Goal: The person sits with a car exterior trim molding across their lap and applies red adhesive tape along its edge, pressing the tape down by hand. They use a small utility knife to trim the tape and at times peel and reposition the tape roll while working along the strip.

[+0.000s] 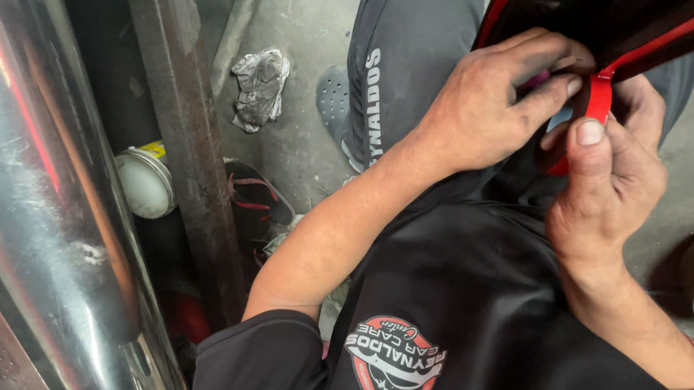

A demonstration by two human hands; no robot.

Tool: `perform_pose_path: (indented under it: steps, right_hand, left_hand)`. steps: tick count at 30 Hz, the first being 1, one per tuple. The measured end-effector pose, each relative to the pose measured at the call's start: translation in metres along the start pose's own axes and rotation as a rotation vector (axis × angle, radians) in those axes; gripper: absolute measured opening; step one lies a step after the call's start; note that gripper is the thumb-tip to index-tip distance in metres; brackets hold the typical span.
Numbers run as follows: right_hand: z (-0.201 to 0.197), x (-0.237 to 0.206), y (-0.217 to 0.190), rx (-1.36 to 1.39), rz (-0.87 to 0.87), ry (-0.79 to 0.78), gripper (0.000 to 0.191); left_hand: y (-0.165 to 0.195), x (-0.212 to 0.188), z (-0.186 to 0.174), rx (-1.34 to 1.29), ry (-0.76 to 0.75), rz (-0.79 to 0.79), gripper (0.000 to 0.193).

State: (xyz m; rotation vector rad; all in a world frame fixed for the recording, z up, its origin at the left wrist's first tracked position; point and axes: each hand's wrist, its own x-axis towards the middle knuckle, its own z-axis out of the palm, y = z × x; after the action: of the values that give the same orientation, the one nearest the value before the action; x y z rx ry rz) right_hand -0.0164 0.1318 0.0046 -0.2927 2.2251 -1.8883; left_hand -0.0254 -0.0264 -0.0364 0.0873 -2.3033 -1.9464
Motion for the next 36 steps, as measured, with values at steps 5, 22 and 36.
perform_pose_path:
  steps: [5, 22, 36]
  right_hand:
    - [0.0, -0.003, 0.004, -0.012, -0.03, 0.026, 0.047]
    - [0.005, 0.002, 0.003, -0.06, -0.079, 0.034, 0.03]
    - [0.002, 0.005, 0.001, -0.058, -0.093, 0.055, 0.023]
  left_hand:
    - [0.008, 0.008, -0.003, -0.024, 0.033, -0.039, 0.021]
    - [0.065, 0.002, -0.048, 0.699, -0.274, 0.29, 0.049]
    - [0.046, 0.022, -0.041, 0.957, -0.355, 0.534, 0.036]
